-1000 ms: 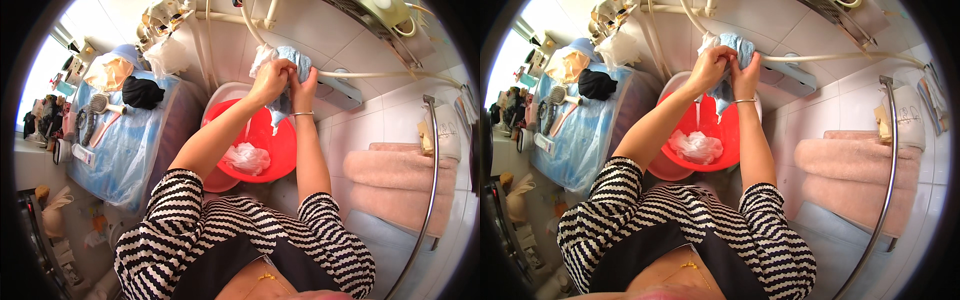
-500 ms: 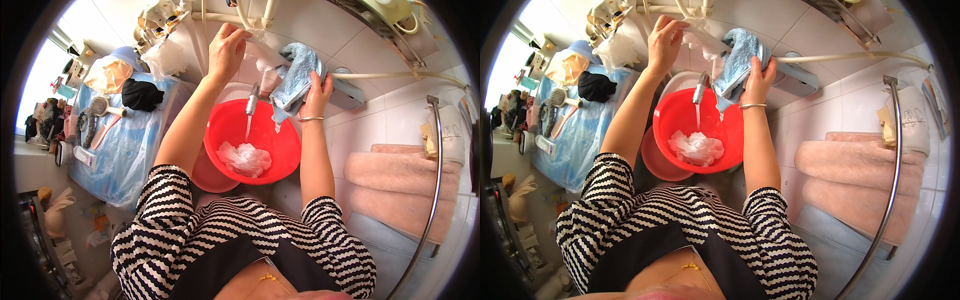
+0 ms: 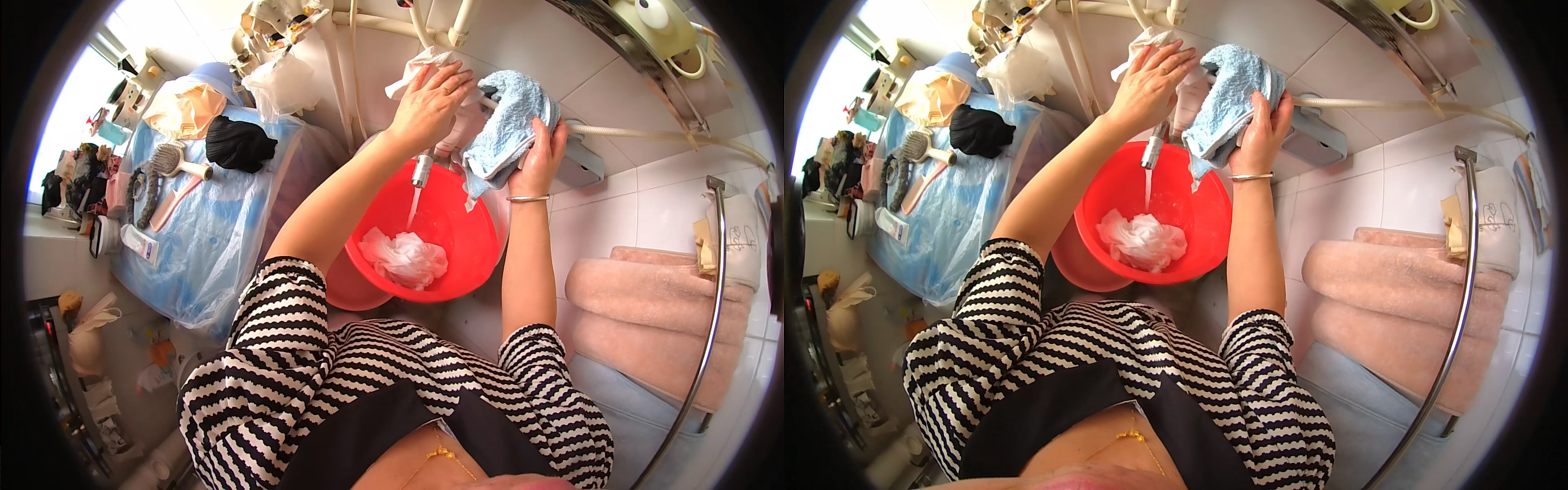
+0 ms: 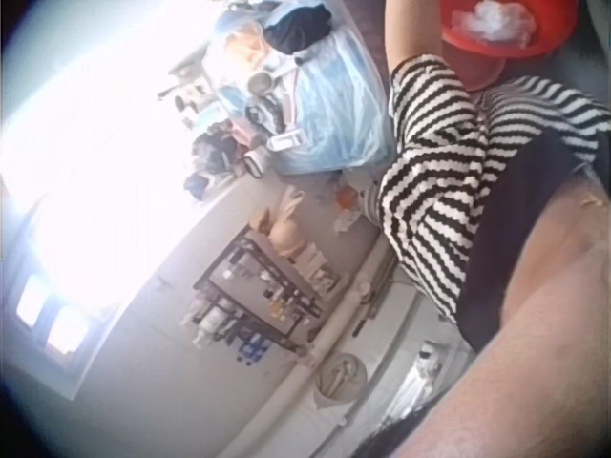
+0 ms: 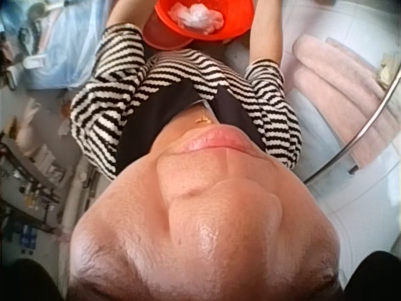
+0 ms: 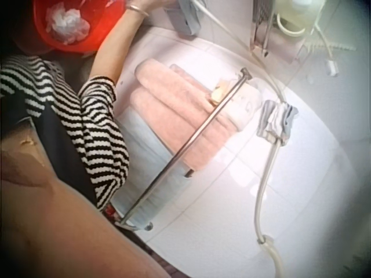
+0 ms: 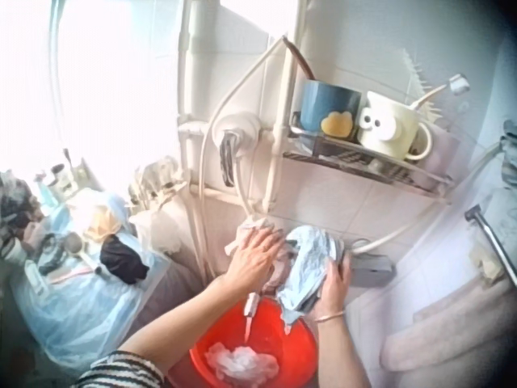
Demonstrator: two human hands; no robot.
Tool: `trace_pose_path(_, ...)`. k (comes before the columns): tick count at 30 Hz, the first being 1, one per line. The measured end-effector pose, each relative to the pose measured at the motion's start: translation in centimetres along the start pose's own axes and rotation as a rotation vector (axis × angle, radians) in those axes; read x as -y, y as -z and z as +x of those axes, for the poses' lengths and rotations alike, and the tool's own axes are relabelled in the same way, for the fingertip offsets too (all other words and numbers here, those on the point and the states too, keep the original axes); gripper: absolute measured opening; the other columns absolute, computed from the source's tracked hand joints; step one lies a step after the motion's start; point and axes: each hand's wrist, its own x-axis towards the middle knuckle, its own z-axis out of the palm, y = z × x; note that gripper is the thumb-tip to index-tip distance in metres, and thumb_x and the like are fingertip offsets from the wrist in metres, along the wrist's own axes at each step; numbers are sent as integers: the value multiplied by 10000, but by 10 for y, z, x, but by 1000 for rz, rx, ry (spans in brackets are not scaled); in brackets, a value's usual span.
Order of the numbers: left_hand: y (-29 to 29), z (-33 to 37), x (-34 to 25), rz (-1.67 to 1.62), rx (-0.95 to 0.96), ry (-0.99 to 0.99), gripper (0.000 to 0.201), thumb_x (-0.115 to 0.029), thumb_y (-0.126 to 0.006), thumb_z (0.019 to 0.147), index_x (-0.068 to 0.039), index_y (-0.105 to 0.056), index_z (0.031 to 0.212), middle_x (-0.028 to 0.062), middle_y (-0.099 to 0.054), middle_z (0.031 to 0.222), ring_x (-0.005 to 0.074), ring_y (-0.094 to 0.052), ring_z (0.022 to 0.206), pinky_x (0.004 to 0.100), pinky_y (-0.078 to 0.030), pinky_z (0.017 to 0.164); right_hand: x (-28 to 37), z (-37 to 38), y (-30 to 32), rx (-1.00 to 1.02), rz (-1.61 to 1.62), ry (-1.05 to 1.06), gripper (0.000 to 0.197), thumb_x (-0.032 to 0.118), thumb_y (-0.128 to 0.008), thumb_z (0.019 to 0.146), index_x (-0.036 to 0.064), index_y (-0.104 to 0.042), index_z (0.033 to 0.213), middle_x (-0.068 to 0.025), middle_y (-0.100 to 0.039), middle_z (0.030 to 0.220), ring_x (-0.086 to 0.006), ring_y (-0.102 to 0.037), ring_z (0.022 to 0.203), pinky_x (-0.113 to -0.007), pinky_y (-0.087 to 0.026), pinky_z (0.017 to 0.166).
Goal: The person pours soapy water from a basin into a toilet, rinses the basin, and washes a towel, a white shirt, and a black garment by hand with water, hanging the towel on a rack.
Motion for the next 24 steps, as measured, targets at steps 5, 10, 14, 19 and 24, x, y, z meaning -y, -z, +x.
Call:
trace_pose_path(5, 18, -6, -21, -424, 116, 285, 341, -124, -530, 869, -75, -564, 1205, 57, -522, 1300, 230, -493, 1191, 411, -366, 1023, 48, -11, -17, 13, -55, 166, 339, 123, -503, 831, 50, -473, 1161, -92, -547, 1082, -222, -553, 984, -365, -469, 836)
trace_pose_path(10, 23, -39, -63, -1924, 218, 1000, 727, -616, -334, 924, -72, -299, 1405, 189, -500, 1224, 338, -575, 1058, 473, -491, 860, 86, -45, 10, 154, -221, 176, 418, 155, -451, 783, 12, -479, 1175, -138, -564, 1078, -253, -582, 960, -376, -480, 838)
trace_pose_path(14, 28, -78, -60, -2115, 224, 1230, 522, -418, -465, 950, -95, -400, 1355, 115, -518, 1275, 219, -530, 1136, 399, -420, 980, 59, -64, 72, 540, -387, -158, 393, 80, -505, 743, -13, -535, 1124, -56, -577, 1013, -144, -529, 950, -265, -398, 898)
trace_pose_path(19, -12, -178, -20, -1429, 490, 1395, 290, -14, -570, 820, -69, -541, 1103, 58, -585, 976, 160, -595, 881, 294, -518, 747, -34, -72, 95, 796, -853, -332, 313, 70, -578, 727, 3, -568, 1033, -80, -591, 988, -199, -567, 949, -281, -416, 885)
trace_pose_path(24, -29, -208, 13, -793, 484, 1081, 315, -26, -591, 769, -71, -586, 1080, 135, -549, 1104, 253, -568, 988, 371, -534, 724, -124, -78, 124, 913, -1368, -227, 419, 191, -682, 701, 58, -585, 1087, -174, -560, 1094, -337, -526, 1058, -372, -435, 919)
